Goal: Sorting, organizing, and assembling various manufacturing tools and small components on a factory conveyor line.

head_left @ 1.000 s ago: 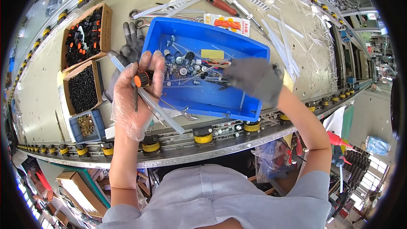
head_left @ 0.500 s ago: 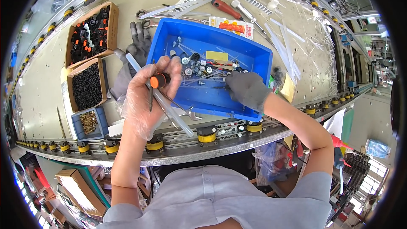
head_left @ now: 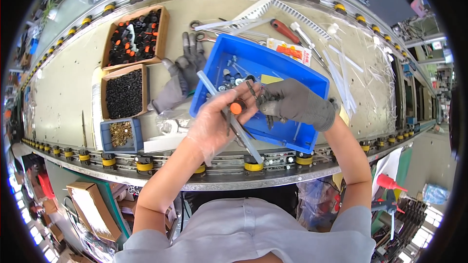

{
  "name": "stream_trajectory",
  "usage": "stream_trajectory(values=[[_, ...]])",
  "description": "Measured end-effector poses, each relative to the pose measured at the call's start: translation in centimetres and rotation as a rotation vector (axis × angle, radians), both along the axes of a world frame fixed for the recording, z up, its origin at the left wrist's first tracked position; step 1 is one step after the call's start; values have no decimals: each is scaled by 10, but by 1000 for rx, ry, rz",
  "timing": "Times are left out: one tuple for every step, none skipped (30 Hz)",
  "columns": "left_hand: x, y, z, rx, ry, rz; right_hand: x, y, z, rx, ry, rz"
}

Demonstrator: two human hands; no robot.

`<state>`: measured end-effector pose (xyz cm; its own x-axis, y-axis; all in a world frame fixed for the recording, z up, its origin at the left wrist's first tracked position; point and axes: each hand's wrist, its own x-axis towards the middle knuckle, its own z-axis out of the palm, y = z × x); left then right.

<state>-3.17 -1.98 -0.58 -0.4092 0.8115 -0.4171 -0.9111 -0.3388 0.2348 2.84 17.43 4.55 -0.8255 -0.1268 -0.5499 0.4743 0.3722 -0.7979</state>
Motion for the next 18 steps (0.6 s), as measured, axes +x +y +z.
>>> stream_trajectory(values=[[-1,-1,0,12,10,-18,-1,-2,-1,-14,-4,-21],[0,-2,1,-33,42,-22,-2,-4,-2,-26,-10,-43],[2,-1,3,-77,73,-27,-4,-6,-2,-28,-7,-32],[2,-2,2,-79,75,-20,-5,-10,0,-16,-18,-39],[3,-2,-1,-102,105,-27,-6,-12,1,-4,-31,-46],[3,-3,-3,-125,135,-34,-7,-15,2,-4,-30,-42],[3,-3,-2,-124,134,-33,-8,-17,3,7,-30,-45],[2,-3,0,-149,123,-29,-9,-18,4,17,-31,-49],[2,-3,1,-174,112,-25,-8,-18,3,18,-31,-49],[2,-3,2,-173,112,-25,-8,-17,1,-20,-14,-62],[1,-4,2,-168,128,-11,-7,-17,0,-58,3,-75],[1,-4,2,-163,144,3,-5,-16,-2,-56,4,-74],[0,-4,3,-161,145,3,-3,-15,-5,-68,56,-91],[0,-4,4,-144,128,16,-1,-14,-6,-80,108,-108],[0,-5,4,-127,110,28,0,-15,-3,-79,110,-108],[0,-5,4,-125,112,26,1,-17,1,-91,126,-132],[0,-5,3,-111,87,28,2,-17,4,-104,143,-156],[0,-5,3,-97,62,29,3,-17,3,-102,145,-158]])
